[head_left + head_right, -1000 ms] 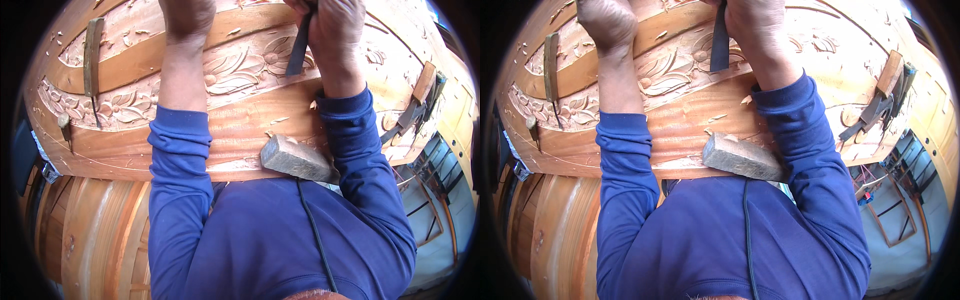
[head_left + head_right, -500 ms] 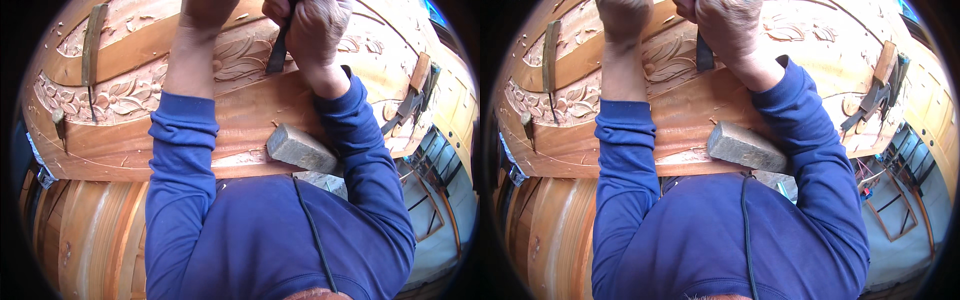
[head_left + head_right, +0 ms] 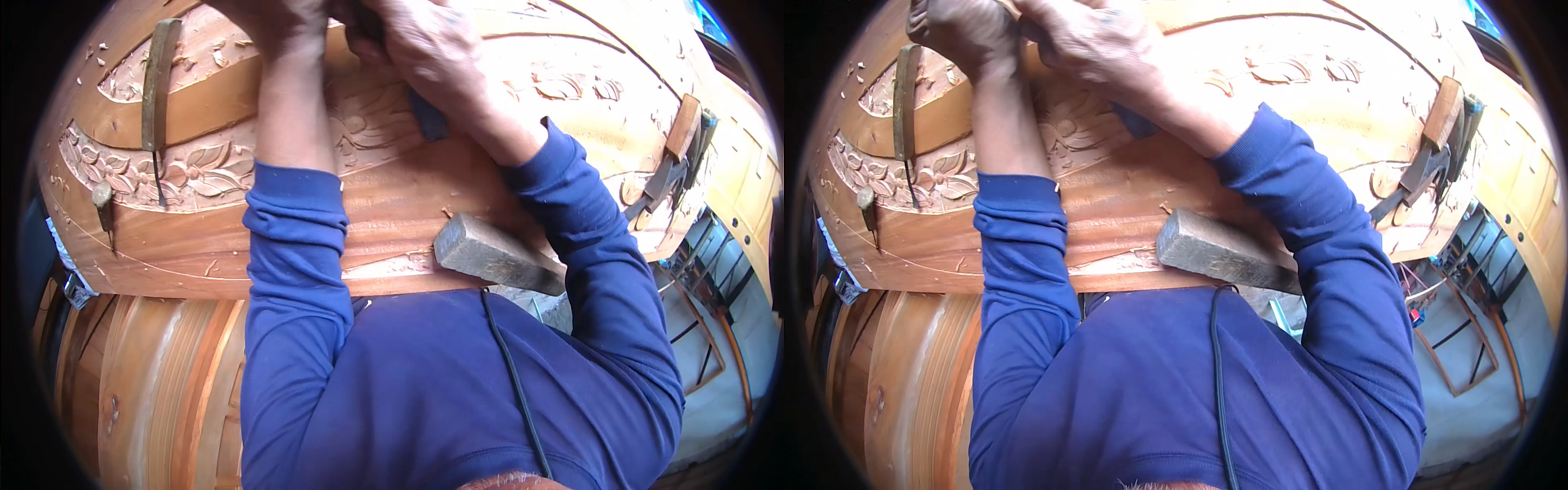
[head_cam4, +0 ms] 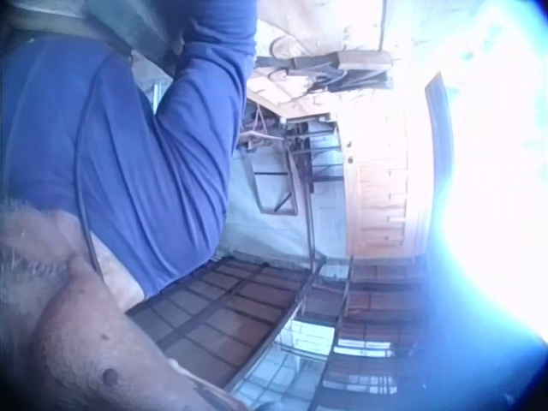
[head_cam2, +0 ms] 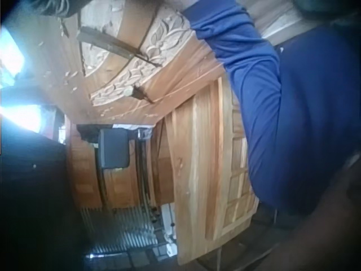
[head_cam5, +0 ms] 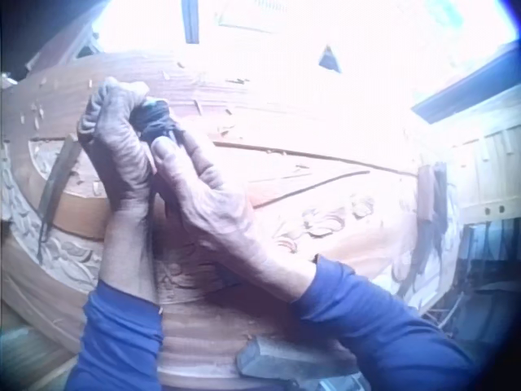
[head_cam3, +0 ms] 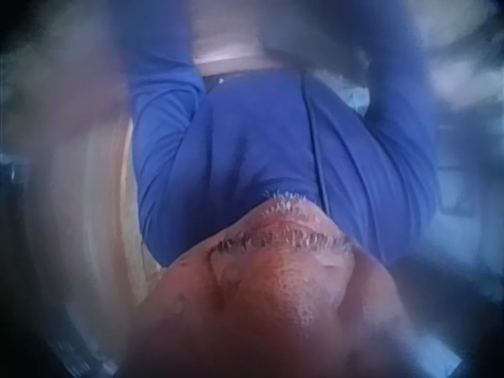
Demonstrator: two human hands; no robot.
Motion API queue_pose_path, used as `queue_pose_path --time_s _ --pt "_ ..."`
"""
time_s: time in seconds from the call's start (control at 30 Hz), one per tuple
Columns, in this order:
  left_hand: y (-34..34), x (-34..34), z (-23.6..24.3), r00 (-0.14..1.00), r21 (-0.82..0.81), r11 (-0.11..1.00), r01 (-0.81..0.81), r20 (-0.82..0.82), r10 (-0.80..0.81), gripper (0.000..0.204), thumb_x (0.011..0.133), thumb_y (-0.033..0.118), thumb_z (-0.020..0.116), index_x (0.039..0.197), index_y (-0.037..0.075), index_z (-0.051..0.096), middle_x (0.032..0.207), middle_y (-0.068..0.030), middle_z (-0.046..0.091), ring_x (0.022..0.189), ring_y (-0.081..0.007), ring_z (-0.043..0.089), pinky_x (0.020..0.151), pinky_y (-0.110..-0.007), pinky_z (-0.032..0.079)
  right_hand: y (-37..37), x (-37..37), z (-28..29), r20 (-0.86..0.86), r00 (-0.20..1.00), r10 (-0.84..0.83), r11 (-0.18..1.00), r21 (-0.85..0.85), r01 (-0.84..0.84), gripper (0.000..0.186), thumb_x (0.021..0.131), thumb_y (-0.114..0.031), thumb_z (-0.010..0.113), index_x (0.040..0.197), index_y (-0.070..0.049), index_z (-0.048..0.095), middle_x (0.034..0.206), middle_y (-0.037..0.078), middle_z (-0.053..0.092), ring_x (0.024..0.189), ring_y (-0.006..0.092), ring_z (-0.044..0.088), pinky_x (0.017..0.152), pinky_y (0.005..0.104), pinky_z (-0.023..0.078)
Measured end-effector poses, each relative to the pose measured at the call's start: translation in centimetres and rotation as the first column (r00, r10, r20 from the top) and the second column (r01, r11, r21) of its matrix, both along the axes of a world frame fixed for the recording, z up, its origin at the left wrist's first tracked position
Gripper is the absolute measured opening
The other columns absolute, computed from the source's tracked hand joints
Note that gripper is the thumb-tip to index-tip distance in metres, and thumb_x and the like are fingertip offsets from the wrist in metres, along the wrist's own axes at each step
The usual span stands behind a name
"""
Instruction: The person carves decorative floral patterns into a large wooden board using a chisel and a wooden mallet, occasionally clearing away shavings by hand.
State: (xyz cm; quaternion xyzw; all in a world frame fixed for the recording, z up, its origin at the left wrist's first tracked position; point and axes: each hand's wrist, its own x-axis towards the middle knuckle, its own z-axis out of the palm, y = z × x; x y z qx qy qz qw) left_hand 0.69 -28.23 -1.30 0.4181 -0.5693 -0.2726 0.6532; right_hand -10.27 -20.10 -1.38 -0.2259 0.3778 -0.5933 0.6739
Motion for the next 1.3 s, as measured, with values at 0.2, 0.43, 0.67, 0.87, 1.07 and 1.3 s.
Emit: queue_pose_path --time_s 0.2,0.43,0.67,0.87,1.07,1.3 --pt "1.1 -1.1 0.0 0.845 0.072 0.918 0.390 -0.425 -0.325 0.040 0.106 0.033 0.047 0.113 -0.003 0.065 0.095 -0.0118 0.071 0.083 -0.0197 0.070 0.075 -0.030 0.055 0.2 -4.6 0.2 0.424 0.834 0.354 0.935 -0.160 -0.316 0.048 0.111 -0.056 0.036 0.088 -0.015 0.046 0.057 -0.007 0.039 0.042 0.0048 0.033 0.041 0.0197 0.029" --pt "0.7 -1.4 0.1 0.772 0.108 0.840 0.531 -0.471 -0.427 0.061 0.108 0.049 0.039 0.126 -0.004 0.063 0.103 -0.0139 0.072 0.087 -0.0226 0.072 0.078 -0.031 0.056 -0.4 -5.0 1.5 -0.099 0.991 -0.092 0.995 0.024 0.095 0.036 0.109 -0.049 0.050 0.102 -0.013 0.052 0.079 -0.004 0.051 0.050 0.0044 0.043 0.044 0.0200 0.033" --pt "1.4 -1.5 1.3 0.675 0.118 0.726 0.677 -0.492 -0.550 0.066 0.108 0.051 0.040 0.137 -0.005 0.058 0.120 -0.0172 0.069 0.103 -0.0225 0.070 0.086 -0.032 0.055 1.2 -2.3 3.2 -0.052 0.991 -0.126 0.992 -0.014 0.125 0.026 0.110 -0.042 0.053 0.111 -0.016 0.053 0.077 -0.003 0.050 0.050 0.0047 0.041 0.044 0.0205 0.033" --pt "1.7 -3.4 0.3 0.522 -0.051 0.662 0.748 -0.570 -0.634 0.062 0.111 0.048 0.038 0.142 -0.003 0.056 0.140 -0.0194 0.062 0.118 -0.0260 0.066 0.098 -0.036 0.054 1.9 -1.7 1.7 -0.078 0.957 -0.279 0.941 -0.219 0.256 0.022 0.111 -0.032 0.052 0.122 -0.013 0.054 0.074 -0.004 0.048 0.049 0.0022 0.037 0.041 0.0185 0.030" --pt "1.0 -3.5 -1.0 0.610 -0.102 0.698 0.709 -0.409 -0.679 0.037 0.107 0.029 0.058 0.127 0.000 0.069 0.119 -0.0135 0.071 0.105 -0.0187 0.071 0.089 -0.031 0.058 1.7 -0.8 2.1 -0.090 0.970 -0.224 0.973 -0.066 0.219 0.017 0.111 -0.027 0.053 0.117 -0.012 0.060 0.066 -0.007 0.042 0.049 0.0017 0.034 0.041 0.0195 0.027" --pt "-1.1 -1.0 -1.5 0.857 -0.019 0.902 0.432 -0.302 -0.417 0.022 0.102 0.014 0.054 0.094 0.000 0.067 0.088 -0.0086 0.070 0.082 -0.0188 0.071 0.078 -0.032 0.058 0.9 0.8 1.8 0.028 0.993 -0.112 0.992 0.060 0.111 0.015 0.111 -0.025 0.054 0.119 -0.014 0.061 0.067 -0.007 0.041 0.049 0.0020 0.035 0.043 0.0195 0.030"
